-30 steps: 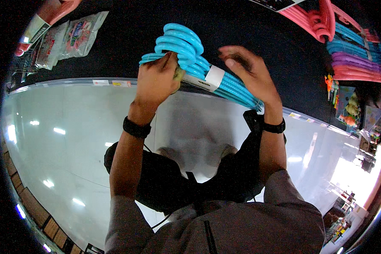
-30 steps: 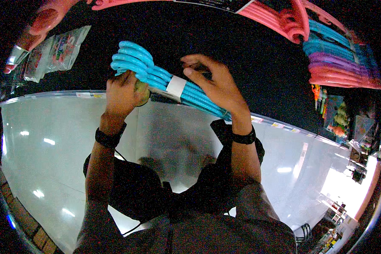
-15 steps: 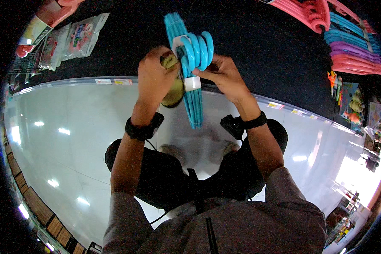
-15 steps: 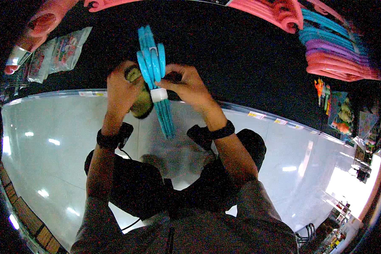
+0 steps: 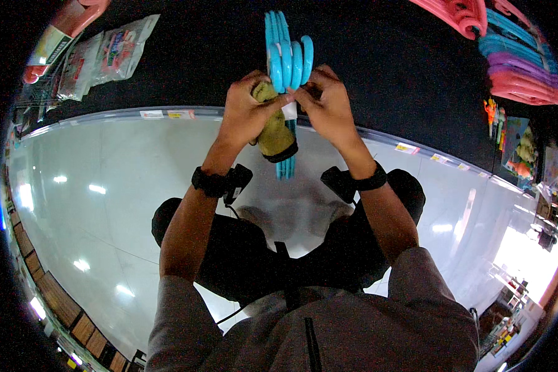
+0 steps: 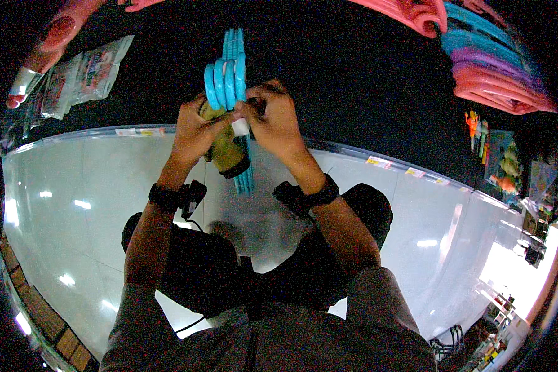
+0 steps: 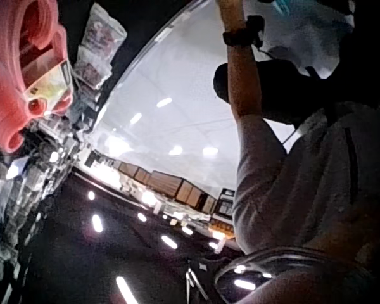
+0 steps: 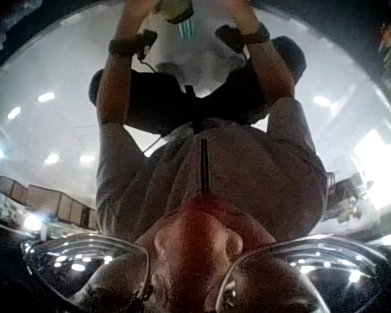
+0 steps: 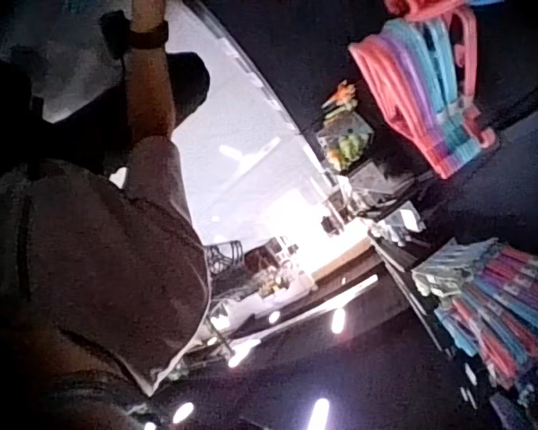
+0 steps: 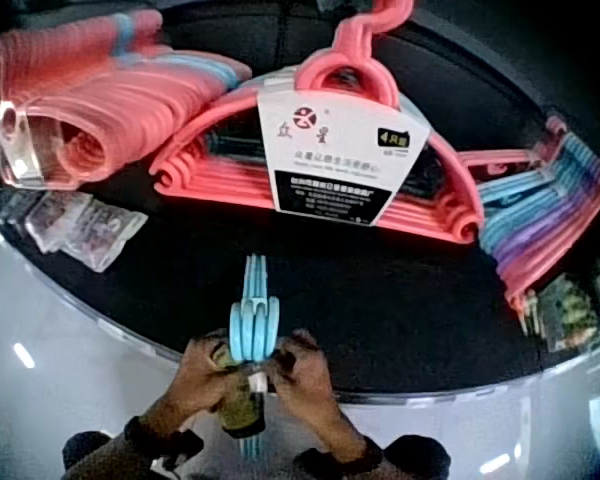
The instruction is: The person kneels on the floor and wipes stacks of pink and blue plastic hangers with a yellow cloth. They handle the hangers one at a time, wiping the surfaces and then placing them back on the display shelf.
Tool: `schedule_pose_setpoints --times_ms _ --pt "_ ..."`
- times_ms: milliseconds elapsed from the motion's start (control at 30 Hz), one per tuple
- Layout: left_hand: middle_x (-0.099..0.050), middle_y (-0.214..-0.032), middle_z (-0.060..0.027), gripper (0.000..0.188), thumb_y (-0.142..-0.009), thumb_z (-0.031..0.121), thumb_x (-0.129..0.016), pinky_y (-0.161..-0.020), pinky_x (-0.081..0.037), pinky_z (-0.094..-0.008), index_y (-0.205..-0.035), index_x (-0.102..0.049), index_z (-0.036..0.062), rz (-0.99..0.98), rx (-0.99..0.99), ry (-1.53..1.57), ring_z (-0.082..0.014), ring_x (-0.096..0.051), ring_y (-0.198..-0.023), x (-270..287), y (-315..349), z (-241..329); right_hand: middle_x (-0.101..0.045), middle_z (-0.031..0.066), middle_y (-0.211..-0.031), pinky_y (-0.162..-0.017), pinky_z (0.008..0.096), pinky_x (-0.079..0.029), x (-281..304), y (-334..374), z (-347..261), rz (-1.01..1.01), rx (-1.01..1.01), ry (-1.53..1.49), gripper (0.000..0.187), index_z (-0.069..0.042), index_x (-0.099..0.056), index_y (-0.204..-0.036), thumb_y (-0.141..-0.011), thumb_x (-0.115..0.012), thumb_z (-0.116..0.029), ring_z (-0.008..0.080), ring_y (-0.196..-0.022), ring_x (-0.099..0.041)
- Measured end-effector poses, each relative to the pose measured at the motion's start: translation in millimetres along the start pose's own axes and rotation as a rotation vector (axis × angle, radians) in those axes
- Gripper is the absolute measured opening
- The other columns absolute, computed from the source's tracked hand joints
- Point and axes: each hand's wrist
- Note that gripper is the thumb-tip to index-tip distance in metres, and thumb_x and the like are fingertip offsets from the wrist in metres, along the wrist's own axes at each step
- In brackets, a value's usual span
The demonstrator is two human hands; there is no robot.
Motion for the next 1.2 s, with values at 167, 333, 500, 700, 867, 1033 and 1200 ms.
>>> schedule_pose_setpoints --times_ms 167,333,500,700,867,1033,1200 --pt "-0.068 -0.088 -0.0103 0.026 -0.071 0.009 -0.08 -0.07 -0.054 -0.0344 -0.092 -0.069 -0.0012 0.058 -0.069 -0.123 -0.0227 -0.069 -0.08 -2 4 -18 -0.061 0.0162 -0.085 -0.079 0.0447 -0.048 -13 10 -6 0.089 0.153 0.22 0.018 -0.001 -0.064 -0.086 -0.069 -0.069 -0.008 0.0337 -0.091 -0.058" --pt "-0.068 -0.091 -0.0115 0.027 -0.07 0.012 -0.08 -0.071 -0.054 -0.0357 -0.091 -0.07 -0.0007 0.147 -0.143 -0.279 -0.027 -0.069 -0.082 4 2 -7 -0.059 0.0118 -0.085 -0.073 0.0347 -0.049 -9 5 -4 0.116 0.146 -0.034 0.022 -0.001 -0.066 -0.092 -0.07 -0.069 -0.001 0.0257 -0.082 -0.06" --pt "-0.067 -0.089 -0.0107 0.024 -0.071 0.013 -0.08 -0.07 -0.053 -0.0355 -0.089 -0.07 0.0005 0.049 -0.144 -0.232 -0.0252 -0.068 -0.08 0 5 -14 -0.057 0.0048 -0.081 -0.068 0.0295 -0.047 -4 8 -3 0.078 0.103 -0.164 0.019 -0.001 -0.069 -0.099 -0.08 -0.068 -0.003 0.0157 -0.074 -0.055" --pt "-0.064 -0.087 -0.0119 0.027 -0.062 0.005 -0.078 -0.069 -0.054 -0.0362 -0.087 -0.069 0.0005 0.004 -0.32 -0.256 -0.0305 -0.066 -0.077 -1 8 -17 -0.068 0.0036 -0.083 -0.065 0.026 -0.053 0 17 -6 -0.003 -0.661 -1.158 0.024 -0.006 -0.068 -0.107 -0.094 -0.062 -0.026 0.0157 -0.067 -0.064" --pt "-0.064 -0.092 -0.0094 0.029 -0.06 -0.001 -0.074 -0.073 -0.054 -0.0352 -0.089 -0.068 0.0019 -0.163 -0.3 -0.41 -0.0302 -0.066 -0.082 1 14 -11 -0.071 0.0041 -0.087 -0.066 0.0297 -0.057 5 17 7 -0.263 -0.719 -0.921 0.033 -0.005 -0.071 -0.099 -0.088 -0.075 -0.036 0.0148 -0.072 -0.069" --pt "-0.065 -0.094 -0.0099 0.03 -0.063 0.001 -0.077 -0.077 -0.054 -0.0356 -0.091 -0.067 0.0012 -0.31 -0.214 -0.31 -0.0308 -0.067 -0.087 13 10 -13 -0.072 0.0059 -0.081 -0.063 0.0288 -0.057 -1 18 -2 -0.195 -0.676 -0.922 0.028 -0.002 -0.073 -0.094 -0.084 -0.079 -0.027 0.0134 -0.068 -0.069" --pt "-0.066 -0.093 -0.0105 0.03 -0.063 0.003 -0.08 -0.077 -0.054 -0.0364 -0.09 -0.068 0.0008 -0.2 -0.148 -0.206 -0.031 -0.067 -0.087 6 12 -16 -0.072 0.0045 -0.082 -0.063 0.0282 -0.056 -6 17 -4 -0.135 -0.638 -0.882 0.027 -0.002 -0.073 -0.095 -0.086 -0.078 -0.027 0.0127 -0.067 -0.068"
Point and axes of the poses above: each hand's wrist, its own y-axis away from the middle knuckle, its own x-axis out of the back of the hand, z = x × y
